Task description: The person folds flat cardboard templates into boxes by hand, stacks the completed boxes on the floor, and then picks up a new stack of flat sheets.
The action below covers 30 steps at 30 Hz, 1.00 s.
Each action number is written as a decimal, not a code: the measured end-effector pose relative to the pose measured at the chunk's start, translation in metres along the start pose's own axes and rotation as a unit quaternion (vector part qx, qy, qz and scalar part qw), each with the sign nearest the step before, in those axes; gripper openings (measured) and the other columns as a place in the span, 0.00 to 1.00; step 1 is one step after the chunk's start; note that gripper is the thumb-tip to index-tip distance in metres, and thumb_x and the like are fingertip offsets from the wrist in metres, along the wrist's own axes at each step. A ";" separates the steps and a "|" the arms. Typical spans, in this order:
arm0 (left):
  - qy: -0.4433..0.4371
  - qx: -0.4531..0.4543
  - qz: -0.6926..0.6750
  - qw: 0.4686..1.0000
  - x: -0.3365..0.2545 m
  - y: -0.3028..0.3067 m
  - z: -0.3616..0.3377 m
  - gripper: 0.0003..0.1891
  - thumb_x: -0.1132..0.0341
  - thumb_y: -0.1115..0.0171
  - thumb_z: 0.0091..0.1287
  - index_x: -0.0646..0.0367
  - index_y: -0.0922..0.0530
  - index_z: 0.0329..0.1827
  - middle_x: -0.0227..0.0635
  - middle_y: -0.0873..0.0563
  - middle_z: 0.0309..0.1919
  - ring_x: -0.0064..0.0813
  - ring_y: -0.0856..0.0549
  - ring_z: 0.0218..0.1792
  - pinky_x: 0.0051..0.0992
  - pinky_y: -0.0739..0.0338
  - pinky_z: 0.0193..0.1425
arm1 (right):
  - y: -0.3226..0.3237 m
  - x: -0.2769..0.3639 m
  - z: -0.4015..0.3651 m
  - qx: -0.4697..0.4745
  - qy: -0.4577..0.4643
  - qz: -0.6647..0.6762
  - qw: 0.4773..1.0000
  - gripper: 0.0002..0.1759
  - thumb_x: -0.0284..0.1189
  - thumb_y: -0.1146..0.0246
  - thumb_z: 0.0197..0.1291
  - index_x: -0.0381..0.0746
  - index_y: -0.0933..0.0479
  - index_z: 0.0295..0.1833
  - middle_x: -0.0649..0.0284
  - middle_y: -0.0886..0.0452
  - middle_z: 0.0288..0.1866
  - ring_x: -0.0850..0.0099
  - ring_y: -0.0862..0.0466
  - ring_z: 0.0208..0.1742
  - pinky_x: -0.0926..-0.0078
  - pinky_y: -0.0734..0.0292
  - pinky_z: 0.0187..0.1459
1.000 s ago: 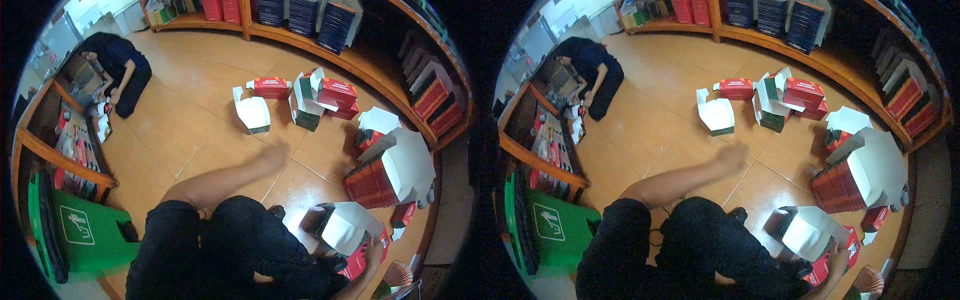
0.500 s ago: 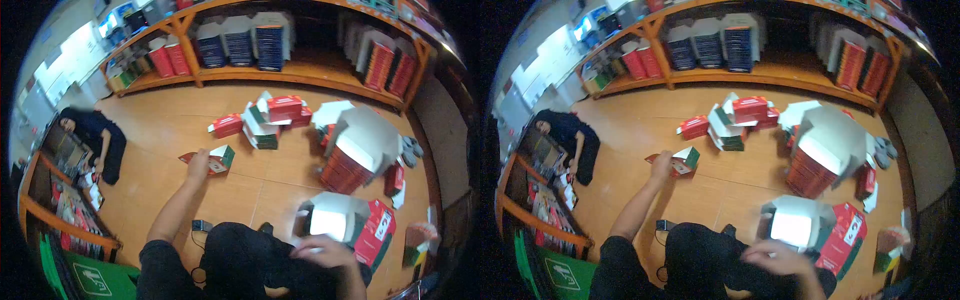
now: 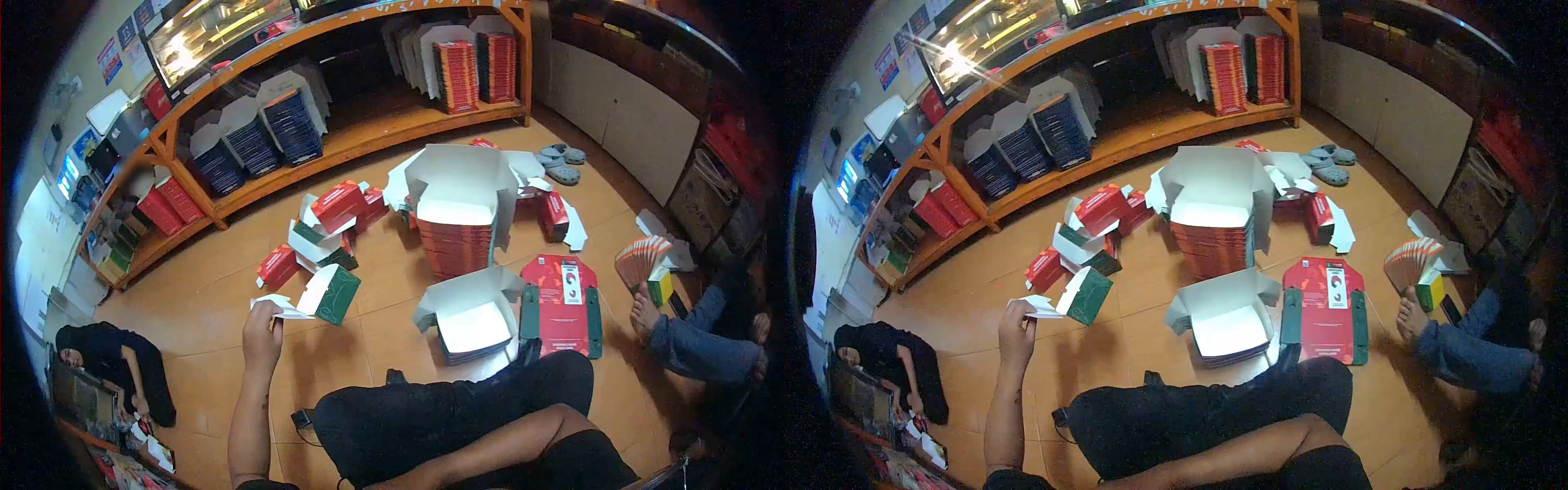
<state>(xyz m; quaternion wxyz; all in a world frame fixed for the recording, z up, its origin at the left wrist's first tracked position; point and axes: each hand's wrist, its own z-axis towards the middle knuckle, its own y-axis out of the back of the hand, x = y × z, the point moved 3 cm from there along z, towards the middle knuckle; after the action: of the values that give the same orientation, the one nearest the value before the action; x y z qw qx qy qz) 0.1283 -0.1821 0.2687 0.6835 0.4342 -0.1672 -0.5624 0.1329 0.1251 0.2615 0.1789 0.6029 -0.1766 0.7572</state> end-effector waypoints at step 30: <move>-0.223 -0.013 -0.388 0.894 -0.165 -0.036 0.036 0.11 0.70 0.29 0.48 0.57 0.27 0.21 0.37 0.15 0.38 0.35 0.14 0.37 0.29 0.21 0.39 | 0.101 -0.009 -0.338 -0.769 -0.006 0.010 0.639 0.20 0.39 0.44 0.71 0.35 0.25 0.59 0.60 0.18 0.45 0.73 0.19 0.46 0.74 0.23 0.50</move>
<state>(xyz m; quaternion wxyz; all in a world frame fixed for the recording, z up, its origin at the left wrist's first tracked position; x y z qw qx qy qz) 0.0288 -0.0454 0.3033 0.3617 0.3189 -0.1261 -0.8669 -0.2009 0.1997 0.1764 0.5691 0.2505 -0.7023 0.3465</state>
